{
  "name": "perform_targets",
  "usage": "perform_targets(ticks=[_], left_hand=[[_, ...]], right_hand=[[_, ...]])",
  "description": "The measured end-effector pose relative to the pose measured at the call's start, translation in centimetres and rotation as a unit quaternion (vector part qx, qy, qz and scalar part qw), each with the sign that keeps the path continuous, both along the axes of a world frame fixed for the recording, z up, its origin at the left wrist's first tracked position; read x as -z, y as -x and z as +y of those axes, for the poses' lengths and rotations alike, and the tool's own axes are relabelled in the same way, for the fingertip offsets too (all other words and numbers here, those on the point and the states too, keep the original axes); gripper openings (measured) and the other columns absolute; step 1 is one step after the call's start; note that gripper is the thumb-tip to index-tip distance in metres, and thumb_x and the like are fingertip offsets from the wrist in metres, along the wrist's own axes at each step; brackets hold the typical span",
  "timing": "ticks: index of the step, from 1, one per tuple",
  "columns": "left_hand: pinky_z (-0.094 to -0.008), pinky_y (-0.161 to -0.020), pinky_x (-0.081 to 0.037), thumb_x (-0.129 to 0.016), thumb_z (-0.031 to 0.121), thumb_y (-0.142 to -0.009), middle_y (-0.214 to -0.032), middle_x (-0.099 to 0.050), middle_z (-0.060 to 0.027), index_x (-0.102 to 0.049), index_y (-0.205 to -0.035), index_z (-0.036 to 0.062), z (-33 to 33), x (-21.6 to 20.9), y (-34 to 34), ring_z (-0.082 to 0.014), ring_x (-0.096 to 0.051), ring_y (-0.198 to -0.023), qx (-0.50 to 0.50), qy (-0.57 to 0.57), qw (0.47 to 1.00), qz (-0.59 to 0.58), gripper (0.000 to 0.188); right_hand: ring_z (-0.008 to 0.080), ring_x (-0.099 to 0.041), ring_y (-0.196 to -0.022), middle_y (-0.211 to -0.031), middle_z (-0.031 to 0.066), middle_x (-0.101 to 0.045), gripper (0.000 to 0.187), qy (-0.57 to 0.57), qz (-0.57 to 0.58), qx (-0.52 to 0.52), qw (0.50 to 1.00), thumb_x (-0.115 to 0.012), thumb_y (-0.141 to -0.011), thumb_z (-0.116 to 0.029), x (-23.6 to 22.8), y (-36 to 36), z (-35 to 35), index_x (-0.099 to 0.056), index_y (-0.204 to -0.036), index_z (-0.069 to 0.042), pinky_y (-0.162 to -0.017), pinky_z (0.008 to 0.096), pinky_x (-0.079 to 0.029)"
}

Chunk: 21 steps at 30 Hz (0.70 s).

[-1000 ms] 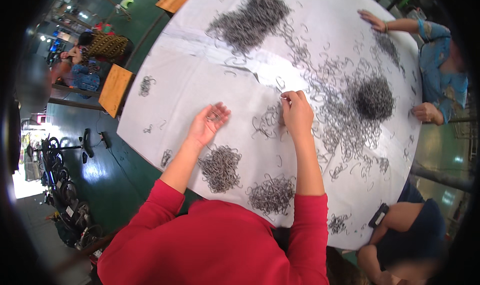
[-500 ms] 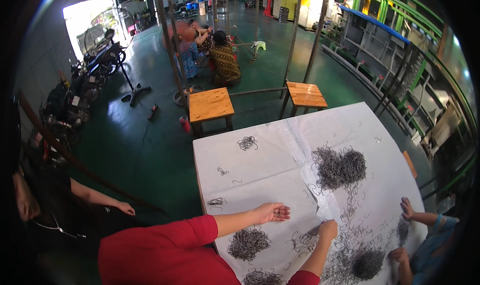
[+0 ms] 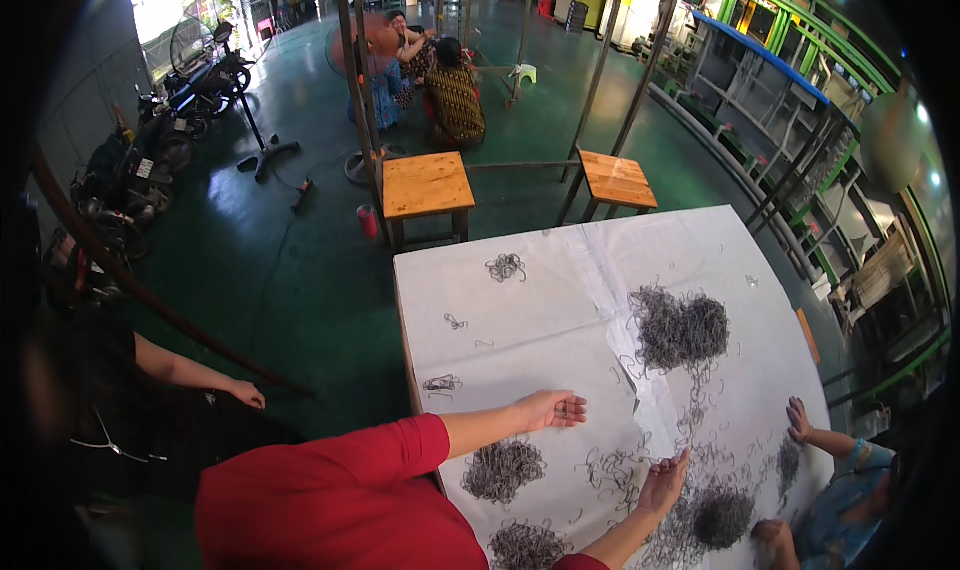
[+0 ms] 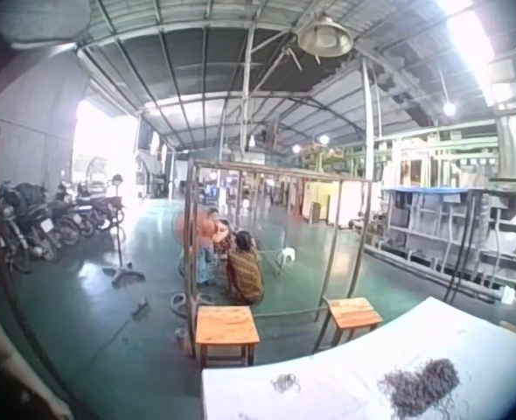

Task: The person sorts small metal wire pieces on a white sheet, picking them up and placing them into piles. Other people at the table also sort wires. The person occasionally gathers and redistributes the piles.

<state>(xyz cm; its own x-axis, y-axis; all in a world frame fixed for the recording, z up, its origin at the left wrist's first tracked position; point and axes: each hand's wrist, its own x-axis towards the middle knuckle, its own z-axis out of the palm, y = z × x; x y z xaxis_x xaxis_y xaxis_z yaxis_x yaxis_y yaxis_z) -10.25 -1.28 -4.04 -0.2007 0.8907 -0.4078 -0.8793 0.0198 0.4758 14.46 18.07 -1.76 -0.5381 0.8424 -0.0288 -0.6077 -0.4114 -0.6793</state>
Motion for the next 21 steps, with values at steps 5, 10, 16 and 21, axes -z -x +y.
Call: perform_targets(ticks=[5,10,16,21], left_hand=[[-0.0327,-0.084,-0.050,-0.042,0.023,-0.093,-0.100,-0.060,-0.0129,-0.055,-0.107,-0.0003,1.0,-0.1,0.3,-0.0246,-0.061,-0.095,0.006,0.014,1.000,0.009,0.030],[-0.0328,-0.084,-0.049,-0.042,0.021,-0.092,-0.099,-0.061,-0.0130,-0.056,-0.108,-0.0023,-0.1,-0.9,1.0,-0.0268,-0.060,-0.098,-0.020,0.019,0.999,0.019,0.032],[-0.0364,-0.087,-0.049,-0.036,0.021,-0.094,-0.105,-0.057,-0.0157,-0.051,-0.111,-0.0059,0.3,-2.3,0.5,-0.0303,-0.056,-0.103,-0.001,0.030,1.000,0.004,0.035],[-0.0377,-0.090,-0.048,-0.036,0.020,-0.095,-0.105,-0.056,-0.0173,-0.049,-0.113,-0.0067,0.0,-2.5,1.1,-0.0310,-0.055,-0.106,0.003,0.015,1.000,0.016,0.035]], right_hand=[[0.0116,-0.055,-0.070,-0.081,0.0048,-0.061,0.014,0.117,-0.029,0.008,0.993,-0.053,-0.088,-0.017,2.5,-3.1,0.1,-0.060,-0.091,-0.005,-0.051,0.0251,-0.045],[0.0086,-0.049,-0.059,-0.072,0.0001,-0.053,0.016,0.059,-0.312,0.045,0.947,-0.059,-0.086,-0.016,-2.4,0.7,-0.4,-0.059,-0.093,-0.002,-0.049,0.0210,-0.039],[0.0072,-0.050,-0.052,-0.064,-0.0001,-0.055,0.023,-0.128,-0.559,-0.013,0.819,-0.067,-0.077,-0.017,-1.8,1.3,3.0,-0.066,-0.090,0.001,-0.048,0.0203,-0.041],[0.0151,-0.058,-0.057,-0.066,0.0099,-0.063,0.029,-0.319,-0.711,-0.075,0.622,-0.069,-0.067,-0.025,-1.4,6.1,3.8,-0.069,-0.083,-0.001,-0.056,0.0307,-0.047]])
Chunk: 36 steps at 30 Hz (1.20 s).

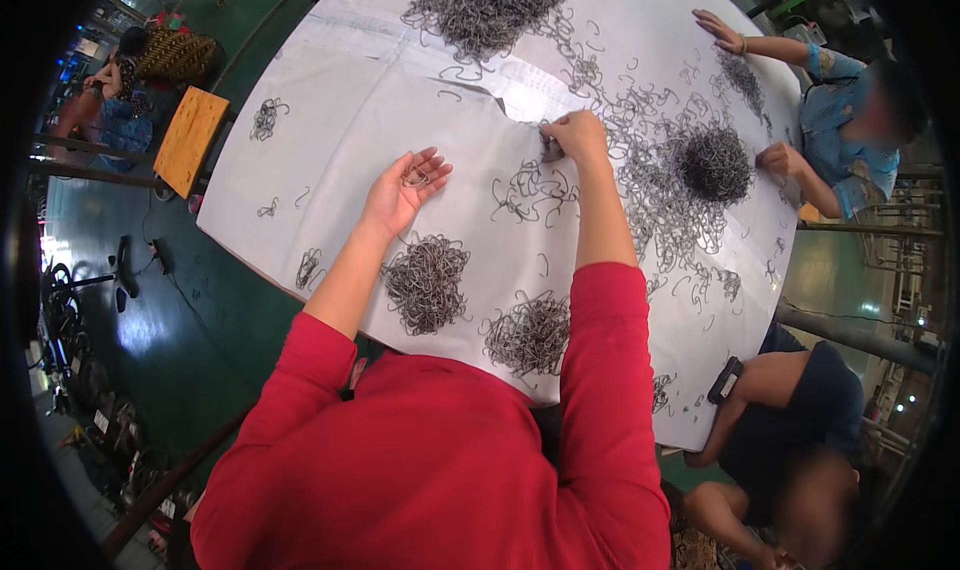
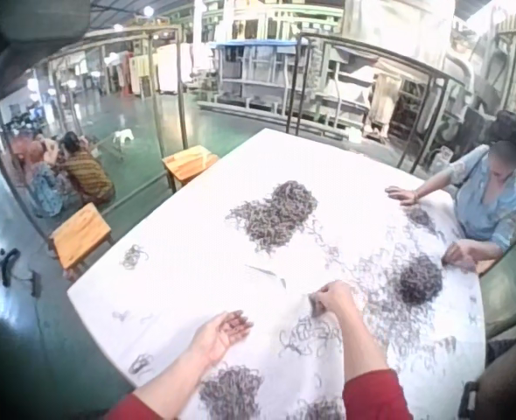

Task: The person sorts small metal wire pieces on a white sheet, picking them up and placing them into piles. Other people at the table also sort wires. The person occasionally gathers and redistributes the piles.

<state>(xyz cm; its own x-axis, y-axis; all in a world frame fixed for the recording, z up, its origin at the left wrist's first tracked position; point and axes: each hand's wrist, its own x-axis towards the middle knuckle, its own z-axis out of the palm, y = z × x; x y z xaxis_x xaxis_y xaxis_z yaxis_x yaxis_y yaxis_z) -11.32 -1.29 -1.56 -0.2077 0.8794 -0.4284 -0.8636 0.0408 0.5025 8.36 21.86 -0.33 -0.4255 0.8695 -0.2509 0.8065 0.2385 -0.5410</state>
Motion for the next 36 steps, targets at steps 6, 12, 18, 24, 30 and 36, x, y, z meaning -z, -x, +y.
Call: perform_targets(ticks=[6,12,18,24,30,36], left_hand=[[-0.0380,-0.089,-0.048,-0.034,0.021,-0.095,-0.105,-0.056,-0.0188,-0.048,-0.113,-0.0077,0.3,-0.2,-0.4,-0.0319,-0.055,-0.104,0.004,0.007,1.000,0.009,0.036],[-0.0382,-0.091,-0.047,-0.036,0.019,-0.094,-0.107,-0.055,-0.0183,-0.048,-0.114,-0.0075,-0.1,0.2,0.1,-0.0321,-0.054,-0.107,-0.001,0.006,1.000,0.001,0.034],[-0.0386,-0.093,-0.046,-0.038,0.018,-0.094,-0.110,-0.054,-0.0187,-0.047,-0.115,-0.0081,0.4,0.0,-0.3,-0.0327,-0.052,-0.109,0.001,0.015,1.000,0.020,0.035],[-0.0402,-0.095,-0.045,-0.041,0.015,-0.092,-0.113,-0.052,-0.0192,-0.045,-0.116,-0.0095,0.6,0.6,0.0,-0.0332,-0.050,-0.112,-0.009,0.020,1.000,0.017,0.035],[-0.0401,-0.096,-0.045,-0.039,0.014,-0.093,-0.115,-0.050,-0.0185,-0.044,-0.117,-0.0099,0.7,0.1,-0.3,-0.0328,-0.048,-0.114,-0.018,0.041,0.998,0.037,0.034],[-0.0388,-0.097,-0.044,-0.037,0.015,-0.094,-0.115,-0.050,-0.0167,-0.044,-0.118,-0.0091,0.8,-0.5,-0.8,-0.0309,-0.047,-0.115,-0.025,0.062,0.996,0.052,0.034]], right_hand=[[0.0156,-0.058,-0.065,-0.071,0.0085,-0.064,0.028,0.089,0.033,0.008,0.995,-0.069,-0.068,-0.027,-2.3,-0.4,-0.4,-0.067,-0.080,-0.002,-0.061,0.0305,-0.046],[0.0101,-0.052,-0.064,-0.067,0.0029,-0.059,0.013,0.187,0.110,-0.098,0.971,-0.063,-0.076,-0.015,-7.3,-6.8,-11.2,-0.064,-0.080,-0.003,-0.061,0.0255,-0.043],[0.0235,-0.060,-0.069,-0.076,0.0086,-0.060,0.010,0.075,0.014,-0.155,0.985,-0.063,-0.074,-0.012,-8.5,-11.3,-23.0,-0.060,-0.078,-0.003,-0.063,0.0336,-0.047],[0.0303,-0.061,-0.076,-0.095,0.0093,-0.058,0.020,0.006,-0.056,-0.102,0.993,-0.063,-0.075,-0.015,-9.2,-13.1,-26.6,-0.059,-0.092,-0.006,-0.067,0.0401,-0.049],[0.0357,-0.049,-0.107,-0.122,0.0217,-0.046,0.046,-0.144,-0.069,0.057,0.985,-0.062,-0.077,-0.016,-5.0,-15.1,-24.5,-0.048,-0.118,0.000,-0.087,0.0414,-0.042],[0.0394,-0.035,-0.122,-0.132,0.0296,-0.032,0.063,-0.086,-0.040,0.029,0.995,-0.062,-0.078,-0.018,-3.0,-13.6,-23.0,-0.034,-0.129,0.005,-0.101,0.0453,-0.030]])
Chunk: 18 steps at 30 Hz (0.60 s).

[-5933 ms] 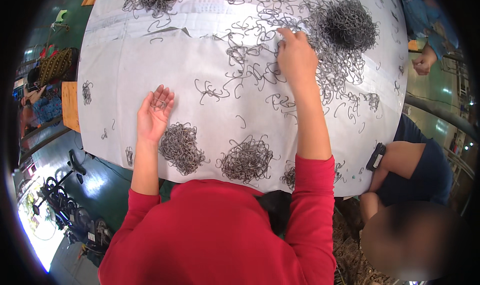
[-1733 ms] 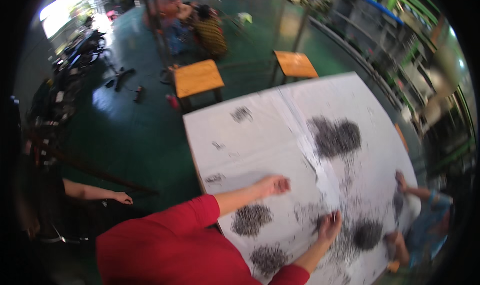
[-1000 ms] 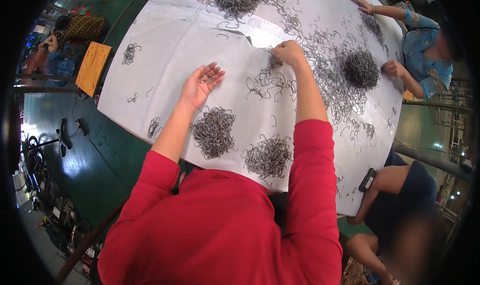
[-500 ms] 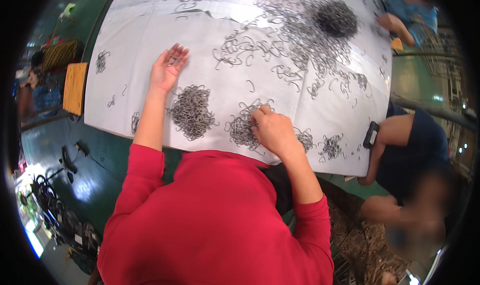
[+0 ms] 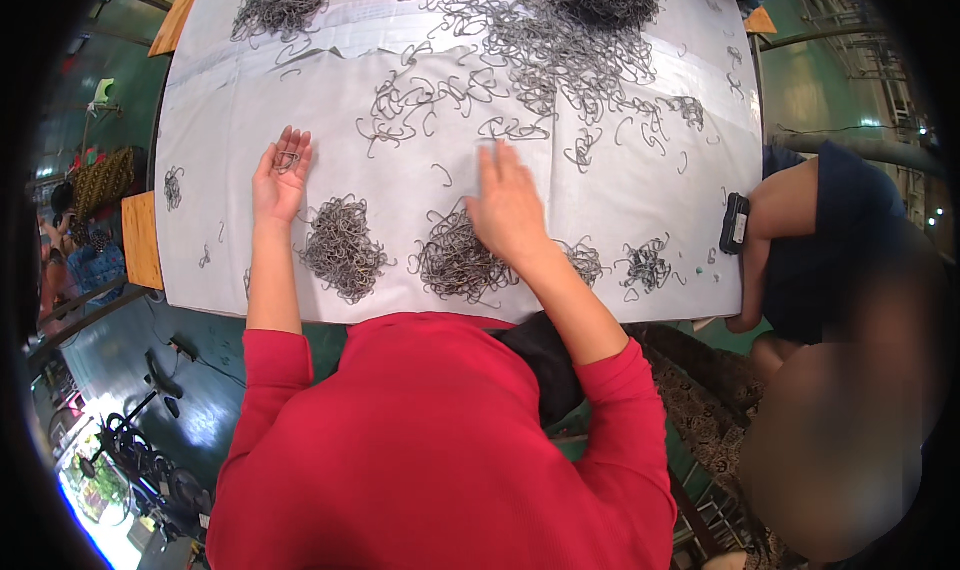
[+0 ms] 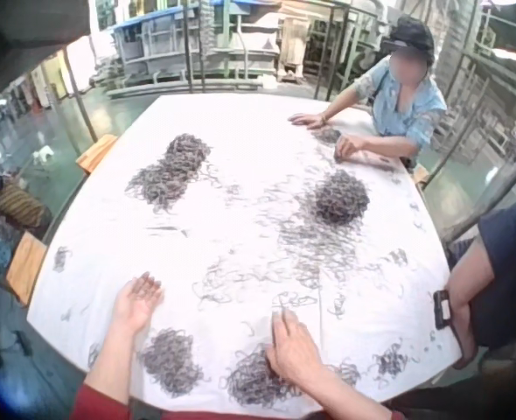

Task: The person sorts small metal wire pieces on a white sheet, picking them up and placing them into piles. Other people at the table also sort wires. The person occasionally gathers and redistributes the piles.

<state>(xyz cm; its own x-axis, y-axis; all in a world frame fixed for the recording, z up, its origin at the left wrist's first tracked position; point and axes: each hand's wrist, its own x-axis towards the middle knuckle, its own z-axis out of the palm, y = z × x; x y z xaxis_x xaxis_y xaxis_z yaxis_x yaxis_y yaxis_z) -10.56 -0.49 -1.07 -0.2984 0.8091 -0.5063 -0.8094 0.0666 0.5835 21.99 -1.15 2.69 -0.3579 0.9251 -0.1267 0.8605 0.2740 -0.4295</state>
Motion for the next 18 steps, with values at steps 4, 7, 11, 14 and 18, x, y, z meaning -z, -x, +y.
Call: perform_targets(ticks=[4,7,11,14,18], left_hand=[[-0.0393,-0.096,-0.044,-0.038,0.016,-0.094,-0.116,-0.048,-0.0179,-0.044,-0.118,-0.0093,0.0,0.0,0.0,-0.0322,-0.047,-0.115,-0.008,0.004,1.000,0.012,0.035],[-0.0394,-0.097,-0.044,-0.038,0.016,-0.094,-0.117,-0.047,-0.0177,-0.043,-0.118,-0.0091,-0.2,0.2,0.2,-0.0319,-0.046,-0.115,-0.001,0.001,1.000,0.014,0.035],[-0.0393,-0.097,-0.043,-0.039,0.016,-0.094,-0.118,-0.047,-0.0179,-0.042,-0.119,-0.0091,-0.1,0.1,0.2,-0.0318,-0.046,-0.116,0.010,-0.005,1.000,0.011,0.036],[-0.0393,-0.097,-0.043,-0.038,0.016,-0.094,-0.118,-0.046,-0.0179,-0.042,-0.120,-0.0092,-0.1,0.2,0.3,-0.0318,-0.045,-0.117,0.008,-0.007,1.000,0.011,0.036],[-0.0392,-0.097,-0.043,-0.037,0.016,-0.094,-0.118,-0.047,-0.0177,-0.042,-0.120,-0.0092,-0.1,0.0,0.1,-0.0320,-0.045,-0.116,0.006,-0.011,1.000,0.012,0.036]], right_hand=[[0.0359,-0.044,-0.113,-0.125,0.0229,-0.042,0.047,-0.045,0.075,-0.041,0.995,-0.061,-0.078,-0.014,0.1,0.9,0.3,-0.045,-0.120,0.001,-0.095,0.0414,-0.037],[0.0315,-0.052,-0.100,-0.108,0.0144,-0.054,0.028,-0.042,0.098,0.009,0.994,-0.060,-0.077,-0.012,-0.2,-0.5,1.5,-0.057,-0.103,-0.004,-0.085,0.0398,-0.042],[0.0282,-0.056,-0.080,-0.083,0.0081,-0.057,0.009,-0.105,0.052,0.100,0.988,-0.062,-0.076,-0.013,0.6,-4.7,4.8,-0.061,-0.084,-0.008,-0.070,0.0403,-0.044],[0.0286,-0.057,-0.078,-0.083,0.0086,-0.057,0.009,-0.054,0.017,0.076,0.996,-0.062,-0.077,-0.015,0.4,-5.9,6.7,-0.060,-0.083,-0.009,-0.069,0.0401,-0.044],[0.0303,-0.057,-0.078,-0.086,0.0093,-0.058,0.012,-0.048,-0.091,0.004,0.995,-0.061,-0.079,-0.018,1.2,-5.8,7.6,-0.060,-0.082,-0.007,-0.068,0.0397,-0.044]])
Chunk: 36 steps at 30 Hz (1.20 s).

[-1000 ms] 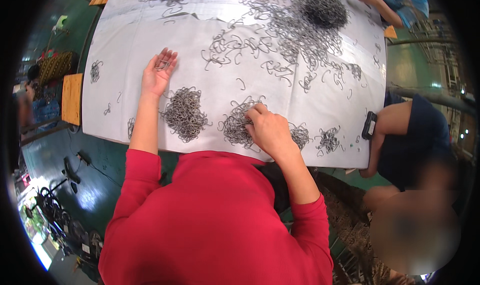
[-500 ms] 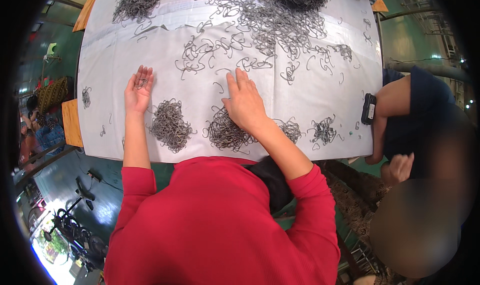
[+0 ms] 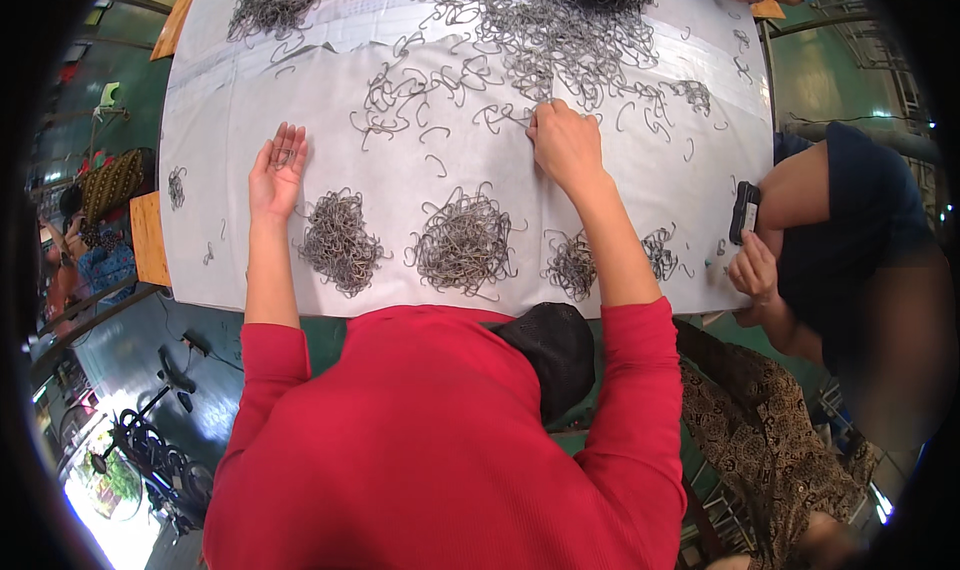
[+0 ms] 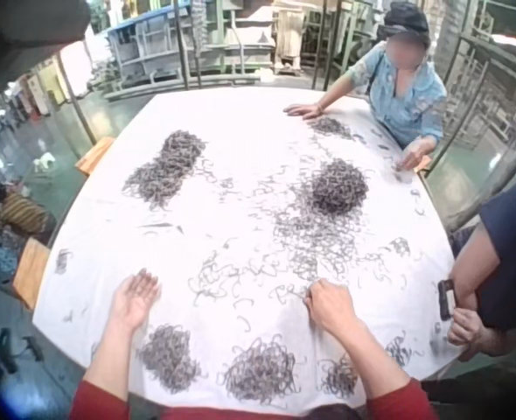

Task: The person sorts small metal wire pieces on a white sheet, picking them up and placing them into piles. Other people at the table also sort wires. The person occasionally gathers and redistributes the piles.

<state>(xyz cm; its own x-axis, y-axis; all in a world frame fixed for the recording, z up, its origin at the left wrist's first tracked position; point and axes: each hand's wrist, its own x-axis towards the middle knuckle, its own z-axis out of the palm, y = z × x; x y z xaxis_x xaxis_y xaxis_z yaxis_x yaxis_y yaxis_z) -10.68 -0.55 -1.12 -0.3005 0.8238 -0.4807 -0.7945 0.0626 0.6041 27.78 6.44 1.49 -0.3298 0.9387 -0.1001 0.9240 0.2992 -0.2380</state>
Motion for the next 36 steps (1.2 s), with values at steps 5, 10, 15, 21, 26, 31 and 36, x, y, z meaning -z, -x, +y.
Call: perform_targets(ticks=[5,10,15,21,26,31,36], left_hand=[[-0.0405,-0.097,-0.043,-0.035,0.015,-0.094,-0.118,-0.047,-0.0185,-0.042,-0.120,-0.0095,0.0,0.2,0.2,-0.0324,-0.046,-0.116,-0.003,-0.001,1.000,0.009,0.036],[-0.0424,-0.098,-0.042,-0.034,0.015,-0.094,-0.119,-0.048,-0.0188,-0.043,-0.119,-0.0093,0.4,1.0,0.4,-0.0331,-0.046,-0.116,0.007,-0.013,1.000,0.001,0.036],[-0.0430,-0.099,-0.041,-0.031,0.014,-0.094,-0.120,-0.048,-0.0190,-0.042,-0.120,-0.0094,0.4,1.8,1.0,-0.0340,-0.045,-0.117,0.013,-0.019,1.000,0.006,0.037],[-0.0434,-0.100,-0.040,-0.028,0.014,-0.095,-0.122,-0.047,-0.0187,-0.041,-0.121,-0.0102,0.5,1.4,0.5,-0.0340,-0.042,-0.120,0.017,-0.011,1.000,0.010,0.038],[-0.0430,-0.100,-0.040,-0.030,0.014,-0.095,-0.122,-0.046,-0.0181,-0.041,-0.121,-0.0097,0.4,1.4,0.8,-0.0336,-0.042,-0.120,0.024,-0.021,0.999,0.015,0.036],[-0.0428,-0.100,-0.040,-0.031,0.014,-0.095,-0.123,-0.045,-0.0179,-0.041,-0.120,-0.0096,0.0,1.6,0.7,-0.0331,-0.042,-0.120,0.017,-0.022,0.999,0.021,0.036],[-0.0427,-0.100,-0.041,-0.032,0.014,-0.095,-0.122,-0.045,-0.0181,-0.040,-0.120,-0.0097,0.2,1.5,0.8,-0.0330,-0.042,-0.119,0.015,-0.021,1.000,0.010,0.036]], right_hand=[[0.0213,-0.057,-0.070,-0.077,0.0098,-0.059,0.011,0.153,0.158,0.050,0.974,-0.057,-0.081,-0.014,-1.4,-2.3,-0.5,-0.057,-0.084,-0.003,-0.064,0.0334,-0.045],[0.0104,-0.052,-0.060,-0.067,0.0038,-0.056,0.008,0.230,0.338,0.194,0.892,-0.056,-0.082,-0.007,-3.8,-11.0,-5.5,-0.056,-0.085,0.000,-0.057,0.0247,-0.044],[0.0084,-0.055,-0.062,-0.073,0.0020,-0.058,0.014,0.216,0.450,0.340,0.797,-0.057,-0.084,-0.002,-3.6,-17.1,-13.6,-0.058,-0.097,0.003,-0.055,0.0205,-0.046],[0.0077,-0.056,-0.062,-0.071,0.0022,-0.061,0.014,0.182,0.401,0.393,0.807,-0.061,-0.080,-0.004,-3.2,-17.3,-18.8,-0.063,-0.093,0.001,-0.053,0.0204,-0.045],[0.0092,-0.057,-0.062,-0.067,0.0040,-0.062,0.016,0.230,0.351,0.299,0.857,-0.065,-0.074,-0.006,-3.5,-12.2,-18.0,-0.066,-0.088,0.001,-0.055,0.0247,-0.045],[0.0228,-0.061,-0.068,-0.072,0.0106,-0.064,0.016,0.195,0.200,0.269,0.922,-0.066,-0.072,-0.011,-3.1,-10.0,-17.0,-0.068,-0.087,-0.006,-0.065,0.0332,-0.047],[0.0269,-0.058,-0.078,-0.083,0.0068,-0.057,0.013,0.063,0.150,0.153,0.975,-0.062,-0.077,-0.015,-3.8,-6.8,-14.7,-0.068,-0.088,-0.016,-0.068,0.0370,-0.047]])
